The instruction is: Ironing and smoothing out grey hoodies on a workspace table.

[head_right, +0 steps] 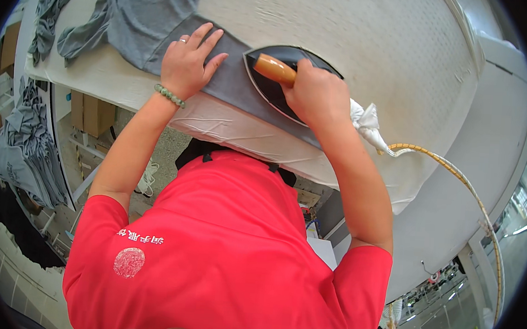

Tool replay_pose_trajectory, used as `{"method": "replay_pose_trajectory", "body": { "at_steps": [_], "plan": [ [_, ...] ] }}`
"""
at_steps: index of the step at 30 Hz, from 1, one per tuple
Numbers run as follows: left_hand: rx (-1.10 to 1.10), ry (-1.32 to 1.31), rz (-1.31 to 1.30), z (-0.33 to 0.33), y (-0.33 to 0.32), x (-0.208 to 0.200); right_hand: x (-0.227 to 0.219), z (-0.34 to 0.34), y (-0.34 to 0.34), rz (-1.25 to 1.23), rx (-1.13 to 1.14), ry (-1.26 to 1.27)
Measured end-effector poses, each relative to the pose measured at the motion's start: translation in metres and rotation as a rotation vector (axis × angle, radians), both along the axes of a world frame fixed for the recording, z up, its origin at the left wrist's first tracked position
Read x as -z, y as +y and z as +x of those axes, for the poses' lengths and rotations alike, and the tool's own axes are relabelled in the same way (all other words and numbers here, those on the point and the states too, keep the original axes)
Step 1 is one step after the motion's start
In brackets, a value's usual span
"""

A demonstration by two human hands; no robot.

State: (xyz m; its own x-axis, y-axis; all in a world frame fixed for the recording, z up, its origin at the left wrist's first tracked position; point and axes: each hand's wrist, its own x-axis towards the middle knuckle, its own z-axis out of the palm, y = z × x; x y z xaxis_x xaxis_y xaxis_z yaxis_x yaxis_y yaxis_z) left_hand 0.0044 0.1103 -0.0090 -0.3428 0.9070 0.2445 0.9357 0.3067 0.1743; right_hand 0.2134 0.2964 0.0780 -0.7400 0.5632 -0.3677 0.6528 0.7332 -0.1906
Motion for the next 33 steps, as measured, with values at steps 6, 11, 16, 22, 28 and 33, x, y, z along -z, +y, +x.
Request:
{"method": "replay_pose_trajectory", "body": {
  "at_steps": [6,11,16,22,28,33],
  "plan": [
    [-0.049,-0.081,0.031,-0.036,-0.029,0.008,-0.006,-0.107,-0.009,-0.007,-0.028,-0.044],
    [-0.016,-0.165,0.035,-0.036,-0.080,0.005,-0.009,-0.149,-0.013,-0.010,-0.040,-0.085],
    [-0.016,-0.287,0.017,-0.040,-0.127,-0.015,-0.008,-0.152,-0.012,-0.023,-0.025,-0.054],
    [-0.479,-0.854,-0.069,-0.092,-0.127,-0.023,-0.002,-0.150,-0.015,-0.005,0.021,-0.067],
    [-0.709,-1.386,-0.034,-0.098,-0.124,-0.014,-0.019,-0.167,-0.039,-0.035,0.182,-0.097],
    [-0.701,-1.431,0.018,-0.092,-0.149,-0.003,-0.018,-0.186,-0.110,-0.234,-0.152,-0.172]
  ]
}}
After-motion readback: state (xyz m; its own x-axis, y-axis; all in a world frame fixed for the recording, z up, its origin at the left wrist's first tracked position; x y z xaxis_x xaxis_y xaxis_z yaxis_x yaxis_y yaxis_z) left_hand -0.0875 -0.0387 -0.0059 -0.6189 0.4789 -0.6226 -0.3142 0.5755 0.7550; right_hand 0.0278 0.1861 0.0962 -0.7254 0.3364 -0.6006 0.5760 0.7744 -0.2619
